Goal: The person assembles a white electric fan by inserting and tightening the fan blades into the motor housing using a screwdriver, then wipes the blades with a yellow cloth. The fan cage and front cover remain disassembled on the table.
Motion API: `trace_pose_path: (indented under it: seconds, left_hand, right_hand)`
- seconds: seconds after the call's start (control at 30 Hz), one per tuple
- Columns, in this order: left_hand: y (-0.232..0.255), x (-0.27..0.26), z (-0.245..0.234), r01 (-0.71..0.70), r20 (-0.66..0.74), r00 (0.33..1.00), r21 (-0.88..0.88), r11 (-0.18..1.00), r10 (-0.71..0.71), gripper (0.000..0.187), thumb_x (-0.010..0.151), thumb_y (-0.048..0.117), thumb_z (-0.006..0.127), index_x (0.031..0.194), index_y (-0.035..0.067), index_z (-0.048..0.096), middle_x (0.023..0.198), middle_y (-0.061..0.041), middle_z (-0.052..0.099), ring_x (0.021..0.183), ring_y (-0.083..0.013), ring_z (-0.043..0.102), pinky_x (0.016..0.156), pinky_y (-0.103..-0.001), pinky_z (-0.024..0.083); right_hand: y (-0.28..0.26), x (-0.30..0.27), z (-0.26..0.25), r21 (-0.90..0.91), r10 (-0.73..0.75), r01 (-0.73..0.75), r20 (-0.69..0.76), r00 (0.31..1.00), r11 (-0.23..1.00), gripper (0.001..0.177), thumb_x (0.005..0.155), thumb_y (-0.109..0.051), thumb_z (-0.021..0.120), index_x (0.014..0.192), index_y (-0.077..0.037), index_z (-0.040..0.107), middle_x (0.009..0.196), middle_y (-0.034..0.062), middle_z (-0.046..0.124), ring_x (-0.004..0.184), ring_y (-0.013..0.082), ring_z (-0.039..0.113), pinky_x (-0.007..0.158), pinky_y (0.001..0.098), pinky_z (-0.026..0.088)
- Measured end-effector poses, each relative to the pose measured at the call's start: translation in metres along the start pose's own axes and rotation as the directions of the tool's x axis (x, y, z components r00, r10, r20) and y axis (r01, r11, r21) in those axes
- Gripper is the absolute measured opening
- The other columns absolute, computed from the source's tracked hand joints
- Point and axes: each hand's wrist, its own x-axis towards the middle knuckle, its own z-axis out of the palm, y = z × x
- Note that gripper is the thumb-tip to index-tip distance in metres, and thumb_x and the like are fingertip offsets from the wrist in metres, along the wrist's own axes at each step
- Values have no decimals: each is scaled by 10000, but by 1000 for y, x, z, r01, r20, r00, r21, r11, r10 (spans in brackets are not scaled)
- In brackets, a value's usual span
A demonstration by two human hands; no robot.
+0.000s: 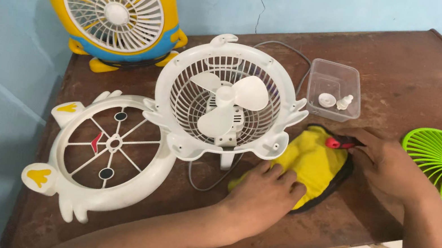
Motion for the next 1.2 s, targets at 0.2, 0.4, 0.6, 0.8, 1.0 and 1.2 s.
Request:
trace_pose_path:
  seconds: [0.2,0.4,0.6,0.8,1.0,1.2]
  left_hand:
    - [-3,-29,-24,226,298,943,-244,943,-149,488,951,345,637,1230,-53,601,1054,-240,637,880,-365,668,734,-471,567]
    - [-5,-17,-6,338,91,937,10,941,-338,525,865,109,640,1318,-138,544,1041,-298,649,898,-372,692,640,-431,609]
    - [-14,-12,1,195,-117,952,-479,856,-282,663,737,-16,659,1387,-69,540,1124,-265,652,1035,-442,649,882,-491,517]
    - [-12,-12,-34,83,-67,973,-790,607,-220,355,877,-3,661,1201,130,723,1150,-119,677,1086,-302,712,969,-382,562]
    - [-5,-15,-77,-41,-280,908,-799,600,-312,340,942,30,687,1260,151,688,1187,-74,639,1051,-236,707,958,-329,578]
    - [-34,-22,-115,-61,-563,741,-599,799,-366,489,883,68,707,1352,41,573,1184,-135,578,1078,-317,636,968,-391,523]
  right_hand:
    - [13,3,18,-36,140,-138,37,989,990,420,879,-95,639,1296,-140,659,1287,150,678,1146,382,655,940,455,527]
    - [-9,-11,28,-133,-14,-8,-161,987,991,419,864,-149,659,1278,-84,643,1311,173,639,1233,408,571,1024,482,467]
    - [-24,-17,56,-155,-173,161,-70,982,975,529,853,-306,708,1312,-67,596,1352,207,568,1288,438,489,1095,524,349]
    - [-26,-16,49,107,-196,199,-34,980,974,574,877,-312,652,1381,-54,553,1426,206,554,1362,403,469,1137,502,353]
    - [-63,-26,29,843,-339,308,-161,927,442,699,867,-389,724,1427,-39,494,1372,110,565,1296,206,549,1078,350,420]
    - [-104,-10,42,754,-117,193,-154,981,628,462,833,25,723,1271,-9,580,1079,58,667,960,95,636,796,260,539]
